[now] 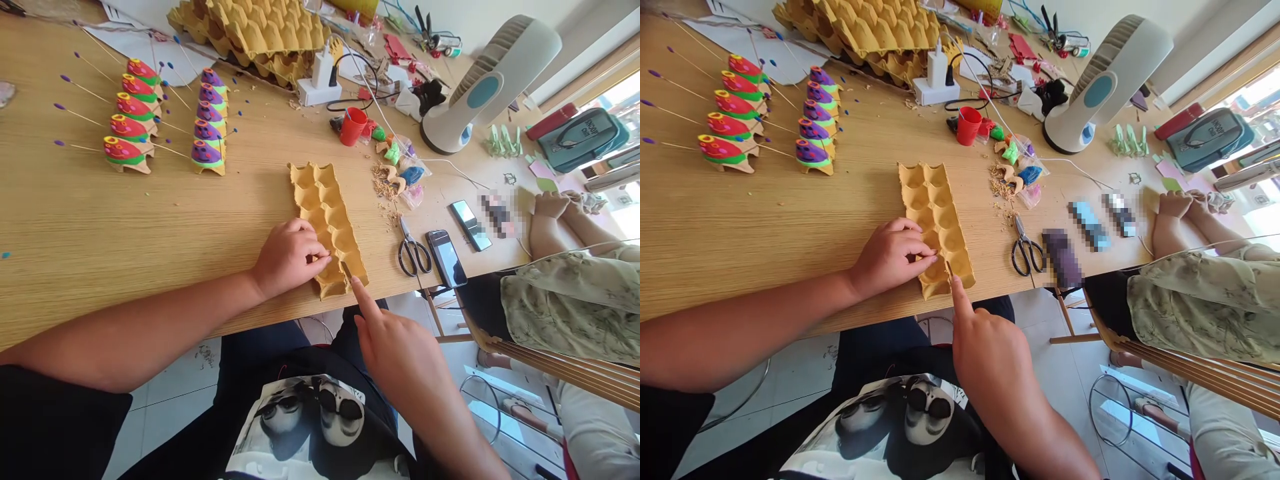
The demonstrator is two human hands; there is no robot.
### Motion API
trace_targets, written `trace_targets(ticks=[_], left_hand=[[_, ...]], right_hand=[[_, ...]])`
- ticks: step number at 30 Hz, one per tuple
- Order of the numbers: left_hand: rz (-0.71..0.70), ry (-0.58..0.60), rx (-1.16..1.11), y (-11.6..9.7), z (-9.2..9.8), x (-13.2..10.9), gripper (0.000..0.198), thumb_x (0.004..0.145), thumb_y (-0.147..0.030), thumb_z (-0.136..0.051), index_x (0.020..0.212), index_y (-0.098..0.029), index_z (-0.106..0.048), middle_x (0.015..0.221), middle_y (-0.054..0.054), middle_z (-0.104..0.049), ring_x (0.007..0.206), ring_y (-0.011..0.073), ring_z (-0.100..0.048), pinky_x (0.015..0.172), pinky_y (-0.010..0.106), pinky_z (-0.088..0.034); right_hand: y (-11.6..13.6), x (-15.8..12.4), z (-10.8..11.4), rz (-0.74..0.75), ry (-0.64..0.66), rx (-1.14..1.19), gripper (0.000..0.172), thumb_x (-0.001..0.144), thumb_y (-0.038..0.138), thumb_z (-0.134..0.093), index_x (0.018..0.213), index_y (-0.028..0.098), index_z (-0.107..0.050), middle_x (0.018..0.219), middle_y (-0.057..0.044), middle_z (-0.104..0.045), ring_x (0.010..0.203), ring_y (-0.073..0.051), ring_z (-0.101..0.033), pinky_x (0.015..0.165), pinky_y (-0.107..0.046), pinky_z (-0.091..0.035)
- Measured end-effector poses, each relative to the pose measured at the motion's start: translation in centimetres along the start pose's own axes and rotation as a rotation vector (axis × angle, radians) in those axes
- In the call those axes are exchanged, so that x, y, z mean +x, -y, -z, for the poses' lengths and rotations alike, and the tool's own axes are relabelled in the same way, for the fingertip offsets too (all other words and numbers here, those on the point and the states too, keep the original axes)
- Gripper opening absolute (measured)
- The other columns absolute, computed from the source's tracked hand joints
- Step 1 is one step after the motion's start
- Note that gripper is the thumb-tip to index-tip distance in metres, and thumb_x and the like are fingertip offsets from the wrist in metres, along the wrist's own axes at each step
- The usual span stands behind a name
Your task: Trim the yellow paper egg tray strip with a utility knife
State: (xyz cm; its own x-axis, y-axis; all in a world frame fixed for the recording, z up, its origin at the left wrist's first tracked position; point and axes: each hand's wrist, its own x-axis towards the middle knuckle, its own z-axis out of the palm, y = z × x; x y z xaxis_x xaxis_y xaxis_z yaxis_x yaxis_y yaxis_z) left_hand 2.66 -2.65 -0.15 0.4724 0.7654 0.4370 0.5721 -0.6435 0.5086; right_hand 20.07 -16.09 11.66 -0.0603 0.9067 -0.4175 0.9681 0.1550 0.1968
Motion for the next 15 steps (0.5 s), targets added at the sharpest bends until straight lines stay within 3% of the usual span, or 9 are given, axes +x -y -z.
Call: trace_targets(ticks=[5, 9, 15], left_hand=[[-0.005, 0.004, -0.008, 0.0, 0.1, 0.1, 0.017, 0.086, -0.032, -0.07, 0.071, -0.025, -0.076, 0.073, 0.0, -0.072, 0.097, 0.0235, -0.061, 0.083, 0.039, -0.046], [-0.024, -0.003, -0.007, 0.1, 0.1, 0.1, 0.019, 0.088, -0.033, -0.068, 0.073, -0.026, -0.077, 0.072, 0.001, -0.072, 0.095, 0.0231, -0.061, 0.08, 0.038, -0.045], [-0.012, 0.001, -0.012, 0.1, 0.0, 0.1, 0.019, 0.088, -0.033, -0.068, 0.073, -0.027, -0.077, 0.072, 0.001, -0.072, 0.096, 0.0232, -0.061, 0.079, 0.039, -0.044]], right_hand=[[-0.1, 0.7, 0.5, -0.012, -0.071, 0.062, 0.069, 0.104, 0.027, -0.045, 0.164, 0.026, -0.012, 0.081, 0.003, -0.076, 0.063, -0.016, -0.07, 0.048, -0.029, -0.032], [0.5, 1.6, 0.2, -0.012, -0.045, 0.015, 0.068, 0.104, 0.028, -0.046, 0.164, 0.024, -0.014, 0.085, 0.001, -0.078, 0.064, -0.017, -0.07, 0.047, -0.029, -0.032], [0.9, 1.8, -0.1, -0.012, -0.082, -0.064, 0.068, 0.102, 0.025, -0.047, 0.163, 0.019, -0.018, 0.074, 0.001, -0.074, 0.058, -0.017, -0.068, 0.046, -0.028, -0.029]])
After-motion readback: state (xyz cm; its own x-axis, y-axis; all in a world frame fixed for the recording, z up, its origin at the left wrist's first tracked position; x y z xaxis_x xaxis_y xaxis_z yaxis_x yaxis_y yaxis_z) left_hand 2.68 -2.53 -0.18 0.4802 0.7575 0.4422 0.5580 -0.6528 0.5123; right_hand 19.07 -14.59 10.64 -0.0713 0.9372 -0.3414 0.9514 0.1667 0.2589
